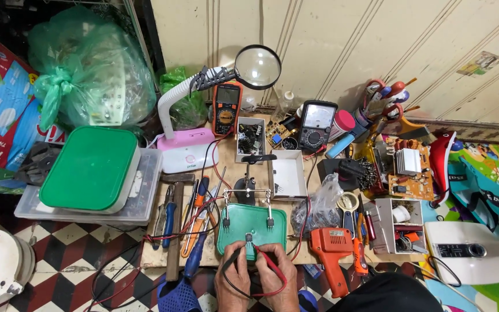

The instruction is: The person sits on the floor and uses a multimeter to test electronic components on a green plastic lid. They connect the multimeter probes to the components and check the readings on the multimeter display. The person also picks up and handles small electronic parts from a container.

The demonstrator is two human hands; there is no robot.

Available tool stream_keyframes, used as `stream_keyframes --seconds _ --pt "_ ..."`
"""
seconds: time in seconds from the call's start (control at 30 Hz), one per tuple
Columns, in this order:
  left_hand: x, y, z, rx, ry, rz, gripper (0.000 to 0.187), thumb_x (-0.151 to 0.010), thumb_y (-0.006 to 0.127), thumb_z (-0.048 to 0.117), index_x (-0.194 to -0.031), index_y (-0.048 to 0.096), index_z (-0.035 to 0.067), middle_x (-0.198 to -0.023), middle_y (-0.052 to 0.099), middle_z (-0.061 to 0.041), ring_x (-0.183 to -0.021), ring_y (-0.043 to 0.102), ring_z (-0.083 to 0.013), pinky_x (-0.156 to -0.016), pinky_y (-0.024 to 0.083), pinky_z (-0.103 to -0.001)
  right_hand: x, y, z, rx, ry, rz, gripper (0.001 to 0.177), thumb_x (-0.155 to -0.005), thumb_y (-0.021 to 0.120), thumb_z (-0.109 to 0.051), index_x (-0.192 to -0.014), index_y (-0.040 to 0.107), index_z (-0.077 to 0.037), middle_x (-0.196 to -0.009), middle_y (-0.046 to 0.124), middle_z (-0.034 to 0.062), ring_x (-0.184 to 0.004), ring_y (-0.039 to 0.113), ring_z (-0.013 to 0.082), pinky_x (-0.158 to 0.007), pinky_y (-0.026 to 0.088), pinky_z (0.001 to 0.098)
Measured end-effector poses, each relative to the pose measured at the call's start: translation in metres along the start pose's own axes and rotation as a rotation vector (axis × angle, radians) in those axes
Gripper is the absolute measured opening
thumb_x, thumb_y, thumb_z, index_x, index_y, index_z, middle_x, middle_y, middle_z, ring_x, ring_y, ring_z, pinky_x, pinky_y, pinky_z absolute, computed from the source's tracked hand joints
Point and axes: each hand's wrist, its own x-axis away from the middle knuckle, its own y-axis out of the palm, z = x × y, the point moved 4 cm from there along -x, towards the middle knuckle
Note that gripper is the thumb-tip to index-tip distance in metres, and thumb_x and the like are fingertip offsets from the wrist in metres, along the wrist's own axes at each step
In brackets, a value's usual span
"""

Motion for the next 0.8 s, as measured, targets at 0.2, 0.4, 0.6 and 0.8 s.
stream_keyframes --seconds 0.2,0.4,0.6,0.8 --pt "-0.0004 0.0031 -0.0030 -0.014 -0.037 -0.032 0.033 -0.109 0.050 0.050 -0.132 0.069 0.036 -0.125 0.080 0.002 -0.111 0.076 -0.0357 -0.090 0.063 -0.056 0.0016 -0.0010 -0.0035 0.017 -0.006 -0.005 0.011 -0.092 0.076 -0.019 -0.102 0.082 -0.019 -0.097 0.086 0.0000 -0.086 0.074 0.0128 -0.083 0.060 0.0278" --pt "-0.0005 0.0021 -0.0027 -0.008 -0.002 -0.016 0.032 -0.109 0.051 0.049 -0.132 0.069 0.034 -0.126 0.081 0.002 -0.110 0.078 -0.0349 -0.088 0.063 -0.054 0.0033 -0.0020 -0.0069 0.024 -0.011 -0.003 0.012 -0.092 0.075 -0.019 -0.102 0.082 -0.019 -0.098 0.087 0.0009 -0.087 0.077 0.0127 -0.084 0.062 0.0275" --pt "0.0008 -0.0006 0.0016 0.006 -0.021 -0.050 0.034 -0.110 0.049 0.049 -0.135 0.067 0.034 -0.128 0.079 0.001 -0.110 0.077 -0.0358 -0.089 0.064 -0.057 0.0040 -0.0025 -0.0081 0.045 0.003 -0.016 0.012 -0.093 0.075 -0.020 -0.103 0.082 -0.020 -0.094 0.085 0.0016 -0.085 0.075 0.0135 -0.083 0.060 0.0295" --pt "0.0004 0.0034 -0.0033 0.025 -0.009 -0.069 0.036 -0.109 0.049 0.049 -0.138 0.065 0.035 -0.134 0.076 0.001 -0.116 0.074 -0.0389 -0.095 0.067 -0.062 0.0056 -0.0033 -0.0084 0.044 -0.042 -0.018 0.012 -0.093 0.075 -0.021 -0.103 0.082 -0.019 -0.091 0.083 0.0006 -0.082 0.072 0.0128 -0.080 0.059 0.0295"
